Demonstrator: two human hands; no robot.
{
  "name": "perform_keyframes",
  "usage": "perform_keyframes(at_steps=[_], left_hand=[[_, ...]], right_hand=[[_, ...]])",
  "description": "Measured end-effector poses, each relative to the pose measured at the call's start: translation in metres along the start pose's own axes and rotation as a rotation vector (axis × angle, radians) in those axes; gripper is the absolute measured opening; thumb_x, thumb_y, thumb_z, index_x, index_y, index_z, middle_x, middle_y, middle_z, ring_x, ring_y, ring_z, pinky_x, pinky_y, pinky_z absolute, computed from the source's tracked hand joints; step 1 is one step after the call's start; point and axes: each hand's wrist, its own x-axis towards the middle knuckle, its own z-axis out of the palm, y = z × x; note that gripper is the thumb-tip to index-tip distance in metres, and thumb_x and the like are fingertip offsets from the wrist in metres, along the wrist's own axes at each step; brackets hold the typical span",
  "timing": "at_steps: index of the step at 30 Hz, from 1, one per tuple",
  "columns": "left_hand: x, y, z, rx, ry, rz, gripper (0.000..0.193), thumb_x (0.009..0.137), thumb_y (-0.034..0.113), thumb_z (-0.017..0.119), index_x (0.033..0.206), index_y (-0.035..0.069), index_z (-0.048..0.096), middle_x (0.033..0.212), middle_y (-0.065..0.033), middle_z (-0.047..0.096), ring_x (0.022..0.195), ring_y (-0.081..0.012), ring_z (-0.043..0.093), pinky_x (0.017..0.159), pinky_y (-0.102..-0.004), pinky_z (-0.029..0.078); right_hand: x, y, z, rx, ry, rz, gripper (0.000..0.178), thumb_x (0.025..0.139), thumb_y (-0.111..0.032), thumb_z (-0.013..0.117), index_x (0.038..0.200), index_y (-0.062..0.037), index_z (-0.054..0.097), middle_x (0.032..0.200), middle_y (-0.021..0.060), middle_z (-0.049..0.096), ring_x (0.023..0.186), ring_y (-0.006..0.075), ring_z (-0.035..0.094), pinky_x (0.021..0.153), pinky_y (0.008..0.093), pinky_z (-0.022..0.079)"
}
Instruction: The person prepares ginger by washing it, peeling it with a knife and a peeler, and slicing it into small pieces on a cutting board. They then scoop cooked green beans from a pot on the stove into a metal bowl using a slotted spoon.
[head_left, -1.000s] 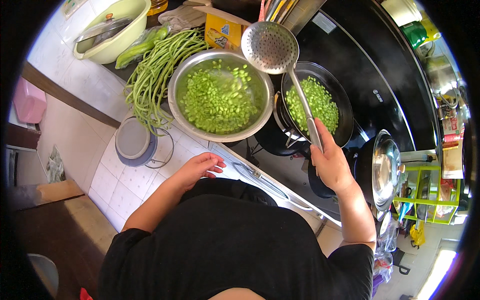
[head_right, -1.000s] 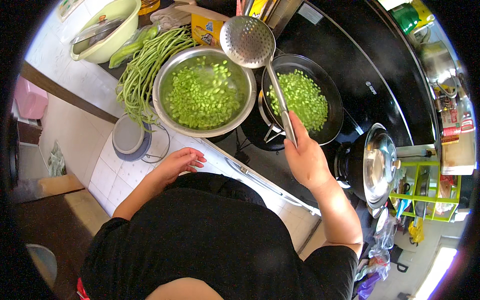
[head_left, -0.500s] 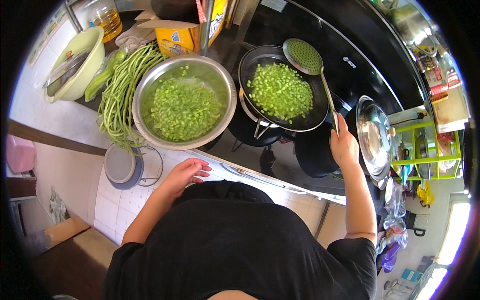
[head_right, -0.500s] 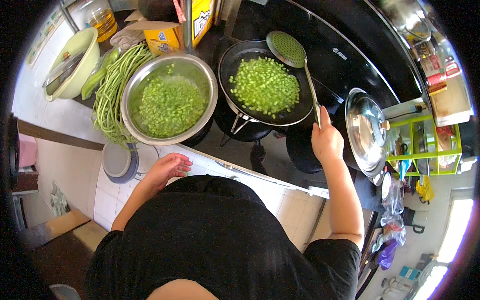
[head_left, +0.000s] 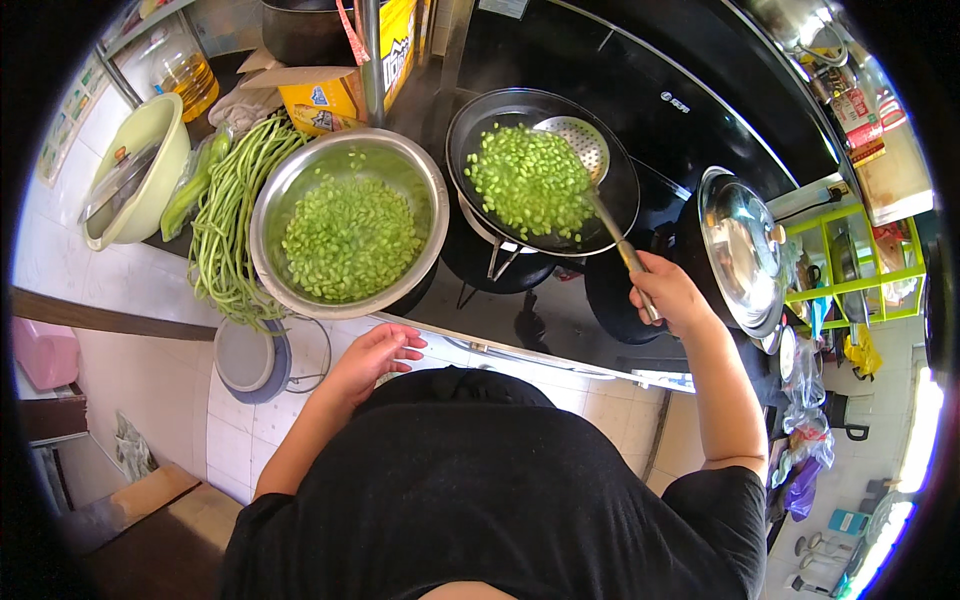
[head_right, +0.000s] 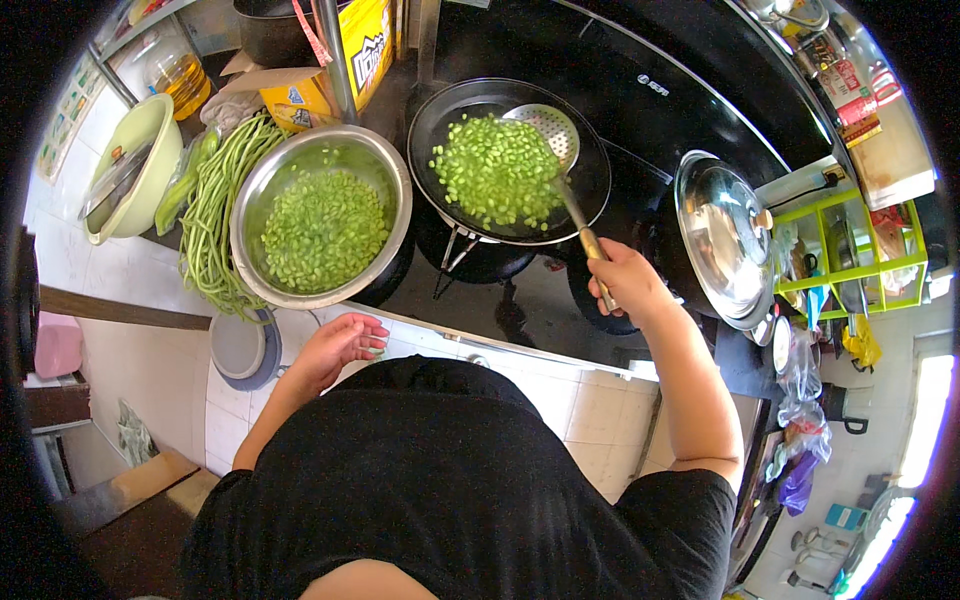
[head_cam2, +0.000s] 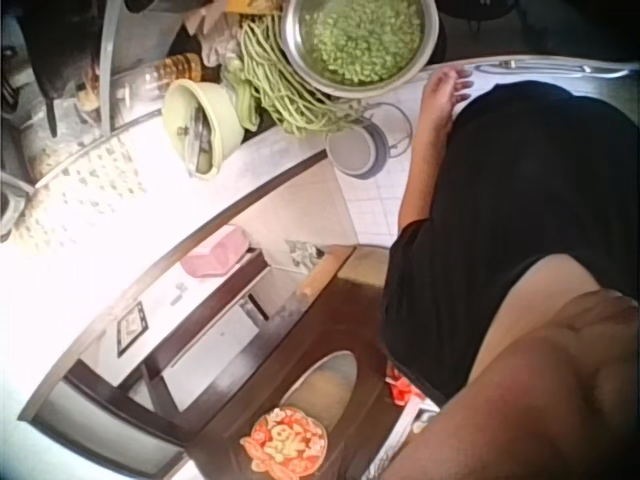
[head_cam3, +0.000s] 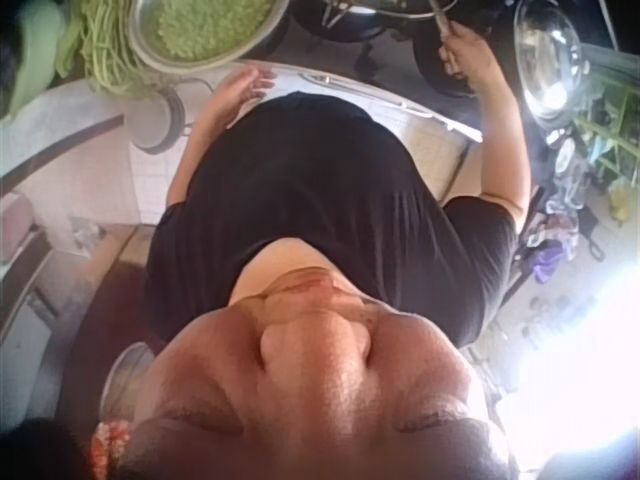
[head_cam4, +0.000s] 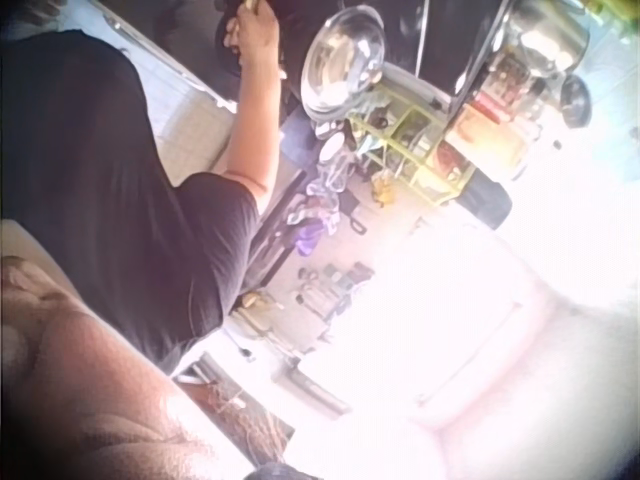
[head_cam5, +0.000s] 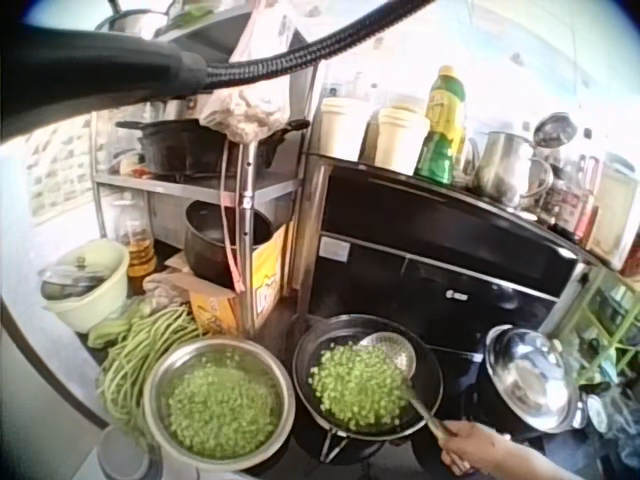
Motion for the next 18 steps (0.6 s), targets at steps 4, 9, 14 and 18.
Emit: perform_keyframes(at_steps=[4, 9, 14, 18], left_hand=[[0.0, -0.002, 0.0, -0.013, -0.003, -0.005, 0.023, 0.092, 0.024, 0.044, 0.105, 0.005, 0.052, 0.104, -0.0092, 0.058, 0.094, -0.0176, 0.055, 0.078, -0.03, 0.043], [-0.003, 0.0, 0.001, -0.015, 0.012, 0.004, 0.025, 0.094, 0.022, 0.04, 0.106, 0.004, 0.051, 0.105, -0.0112, 0.057, 0.094, -0.0185, 0.056, 0.079, -0.0304, 0.045], [-0.006, 0.0, -0.001, -0.023, 0.015, -0.001, 0.024, 0.093, 0.021, 0.04, 0.106, 0.004, 0.05, 0.105, -0.0111, 0.057, 0.094, -0.0187, 0.056, 0.08, -0.0307, 0.045], [-0.006, -0.003, -0.004, -0.031, 0.014, 0.007, 0.025, 0.092, 0.026, 0.045, 0.104, 0.006, 0.052, 0.104, -0.0088, 0.058, 0.093, -0.0172, 0.055, 0.077, -0.0292, 0.044]], right_hand=[[-0.006, 0.0, 0.013, 0.091, -0.109, -0.005, 0.016, 0.086, -0.015, 0.045, 0.099, -0.006, 0.047, 0.059, 0.0006, 0.051, 0.04, 0.009, 0.046, 0.033, 0.0202, 0.03], [-0.02, -0.009, 0.024, 0.323, -0.225, 0.079, 0.014, 0.088, -0.015, 0.044, 0.099, -0.007, 0.046, 0.061, 0.0008, 0.051, 0.043, 0.0084, 0.045, 0.036, 0.0207, 0.029], [-0.024, -0.01, 0.014, 0.614, -0.351, 0.159, 0.007, 0.09, -0.016, 0.043, 0.093, -0.0096, 0.044, 0.062, 0.0036, 0.049, 0.045, 0.0108, 0.043, 0.037, 0.0221, 0.028], [-0.032, -0.017, 0.006, 0.756, -0.407, 0.234, 0.005, 0.09, -0.015, 0.043, 0.087, -0.0114, 0.043, 0.062, 0.0047, 0.047, 0.043, 0.0113, 0.039, 0.037, 0.022, 0.029]])
